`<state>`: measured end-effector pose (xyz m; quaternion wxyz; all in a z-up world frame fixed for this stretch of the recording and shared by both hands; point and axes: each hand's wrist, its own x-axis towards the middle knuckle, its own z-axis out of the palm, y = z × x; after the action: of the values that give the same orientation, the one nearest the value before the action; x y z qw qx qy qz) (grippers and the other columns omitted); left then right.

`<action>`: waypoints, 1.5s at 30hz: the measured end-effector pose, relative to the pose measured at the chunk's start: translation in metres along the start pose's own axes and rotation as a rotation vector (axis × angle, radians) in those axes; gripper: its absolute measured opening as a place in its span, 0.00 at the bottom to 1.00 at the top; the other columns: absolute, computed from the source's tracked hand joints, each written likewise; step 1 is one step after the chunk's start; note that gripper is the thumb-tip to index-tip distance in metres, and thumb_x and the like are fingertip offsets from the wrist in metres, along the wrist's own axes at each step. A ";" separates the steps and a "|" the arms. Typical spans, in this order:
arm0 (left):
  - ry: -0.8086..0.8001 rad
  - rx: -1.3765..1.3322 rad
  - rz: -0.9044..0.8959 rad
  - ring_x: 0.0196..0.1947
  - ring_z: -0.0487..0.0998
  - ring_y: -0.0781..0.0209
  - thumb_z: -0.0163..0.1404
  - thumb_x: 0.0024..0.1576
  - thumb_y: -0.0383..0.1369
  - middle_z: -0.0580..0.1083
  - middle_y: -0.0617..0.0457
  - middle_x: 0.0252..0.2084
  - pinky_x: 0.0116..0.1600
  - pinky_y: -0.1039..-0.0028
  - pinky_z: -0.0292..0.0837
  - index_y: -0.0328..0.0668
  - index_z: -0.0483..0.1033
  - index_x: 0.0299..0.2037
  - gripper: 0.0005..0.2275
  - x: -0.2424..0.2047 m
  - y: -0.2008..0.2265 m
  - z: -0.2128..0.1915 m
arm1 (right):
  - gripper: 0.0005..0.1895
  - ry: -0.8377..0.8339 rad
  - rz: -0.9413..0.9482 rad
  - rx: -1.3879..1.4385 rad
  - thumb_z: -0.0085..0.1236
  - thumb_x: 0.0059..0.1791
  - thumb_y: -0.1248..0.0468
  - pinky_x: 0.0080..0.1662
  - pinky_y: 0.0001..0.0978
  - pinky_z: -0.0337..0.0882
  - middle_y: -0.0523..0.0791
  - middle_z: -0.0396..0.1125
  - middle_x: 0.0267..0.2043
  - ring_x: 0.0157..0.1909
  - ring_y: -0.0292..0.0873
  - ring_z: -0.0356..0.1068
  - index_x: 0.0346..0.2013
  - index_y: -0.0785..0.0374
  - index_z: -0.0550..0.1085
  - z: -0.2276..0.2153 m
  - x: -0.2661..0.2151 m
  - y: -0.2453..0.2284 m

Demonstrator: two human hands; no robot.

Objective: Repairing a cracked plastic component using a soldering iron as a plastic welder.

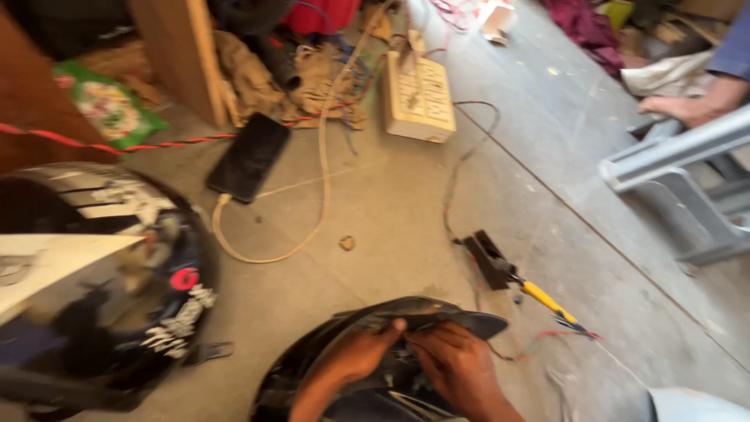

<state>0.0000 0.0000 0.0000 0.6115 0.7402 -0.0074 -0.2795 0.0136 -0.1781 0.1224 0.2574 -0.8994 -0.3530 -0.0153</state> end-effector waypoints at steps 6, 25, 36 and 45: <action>-0.166 0.087 -0.222 0.57 0.76 0.39 0.24 0.63 0.63 0.77 0.33 0.52 0.62 0.59 0.66 0.35 0.75 0.57 0.38 -0.010 0.024 -0.016 | 0.10 -0.124 0.038 -0.031 0.67 0.43 0.68 0.42 0.40 0.76 0.48 0.75 0.34 0.38 0.51 0.76 0.38 0.62 0.79 0.020 0.000 0.016; -0.051 -0.103 -0.045 0.59 0.77 0.47 0.30 0.60 0.62 0.78 0.41 0.56 0.62 0.63 0.67 0.42 0.74 0.59 0.34 -0.011 0.015 -0.013 | 0.14 -0.176 -0.233 -0.208 0.61 0.39 0.69 0.48 0.41 0.73 0.44 0.72 0.45 0.49 0.48 0.72 0.39 0.60 0.78 -0.004 0.012 0.009; -0.088 0.014 -0.138 0.58 0.77 0.44 0.28 0.61 0.63 0.78 0.37 0.54 0.60 0.62 0.69 0.41 0.77 0.56 0.36 -0.005 0.010 -0.010 | 0.09 -0.094 -0.282 -0.224 0.62 0.43 0.67 0.46 0.41 0.72 0.48 0.72 0.43 0.44 0.50 0.72 0.37 0.65 0.76 0.006 0.011 0.009; -0.051 -0.124 -0.051 0.55 0.77 0.49 0.31 0.60 0.61 0.78 0.43 0.53 0.58 0.62 0.69 0.45 0.75 0.57 0.32 -0.010 0.016 -0.012 | 0.11 -0.182 -0.264 -0.170 0.63 0.39 0.67 0.45 0.41 0.73 0.46 0.72 0.39 0.44 0.51 0.74 0.35 0.59 0.78 0.008 0.014 0.013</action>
<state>0.0025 0.0105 0.0199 0.6484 0.6935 0.0130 -0.3138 0.0309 -0.1735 0.1121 0.1432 -0.8615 -0.4871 0.0027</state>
